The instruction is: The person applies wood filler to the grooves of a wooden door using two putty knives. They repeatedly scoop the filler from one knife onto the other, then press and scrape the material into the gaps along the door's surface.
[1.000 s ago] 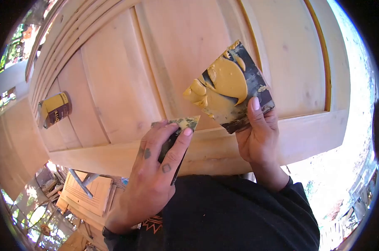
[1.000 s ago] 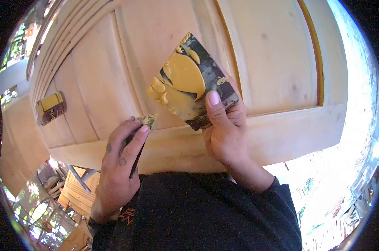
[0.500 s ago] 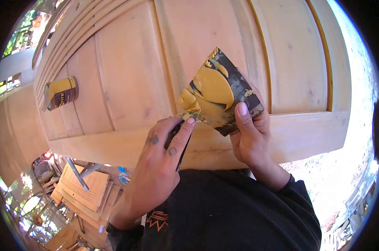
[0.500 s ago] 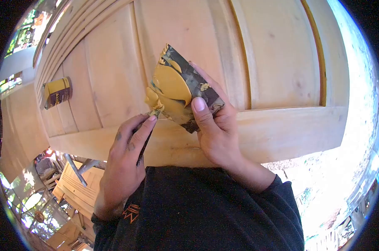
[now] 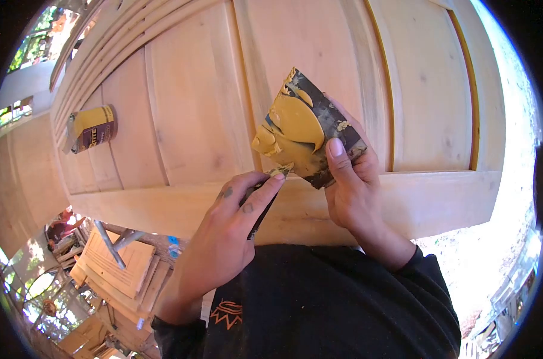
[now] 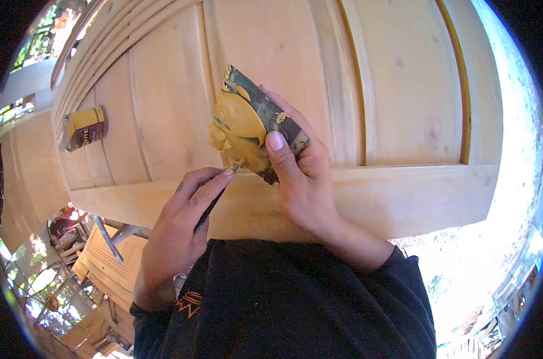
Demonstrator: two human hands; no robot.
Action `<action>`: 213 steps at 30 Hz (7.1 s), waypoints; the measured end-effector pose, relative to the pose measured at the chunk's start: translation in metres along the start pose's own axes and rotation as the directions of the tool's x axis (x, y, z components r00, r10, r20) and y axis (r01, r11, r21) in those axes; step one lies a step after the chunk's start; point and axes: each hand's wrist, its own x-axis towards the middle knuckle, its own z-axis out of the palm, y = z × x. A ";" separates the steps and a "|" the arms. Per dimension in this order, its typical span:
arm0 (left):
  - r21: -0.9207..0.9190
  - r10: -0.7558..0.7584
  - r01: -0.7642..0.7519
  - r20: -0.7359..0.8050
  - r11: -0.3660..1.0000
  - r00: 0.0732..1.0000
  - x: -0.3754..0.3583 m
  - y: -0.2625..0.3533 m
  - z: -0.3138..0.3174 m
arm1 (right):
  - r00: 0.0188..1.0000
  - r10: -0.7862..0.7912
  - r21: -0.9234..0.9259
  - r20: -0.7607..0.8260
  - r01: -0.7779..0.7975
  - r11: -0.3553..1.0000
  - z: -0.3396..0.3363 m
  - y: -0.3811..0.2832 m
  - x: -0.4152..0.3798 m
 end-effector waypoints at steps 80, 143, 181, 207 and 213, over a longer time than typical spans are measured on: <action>-0.081 0.013 0.077 0.771 0.994 0.637 0.121 -0.088 -0.032 | 0.989 -0.026 0.110 -0.145 0.043 0.993 -0.046 0.009 0.033; 0.334 -0.082 -0.014 0.271 0.943 0.959 0.031 -0.031 0.006 | 0.998 -0.013 0.532 -0.055 0.041 0.846 -0.079 0.007 -0.001; 0.561 0.067 -0.630 0.717 0.537 0.694 0.066 -0.037 -0.024 | 1.000 -0.027 0.576 -0.008 0.027 0.817 -0.072 0.018 0.004; 0.510 0.007 -0.765 0.831 0.394 0.557 0.085 -0.036 -0.034 | 0.998 -0.052 0.629 -0.032 0.061 0.775 -0.076 0.020 0.006; 0.642 0.225 -0.606 0.577 0.470 0.785 0.086 -0.016 -0.063 | 0.993 -0.016 0.597 -0.113 0.081 0.798 -0.069 0.016 0.006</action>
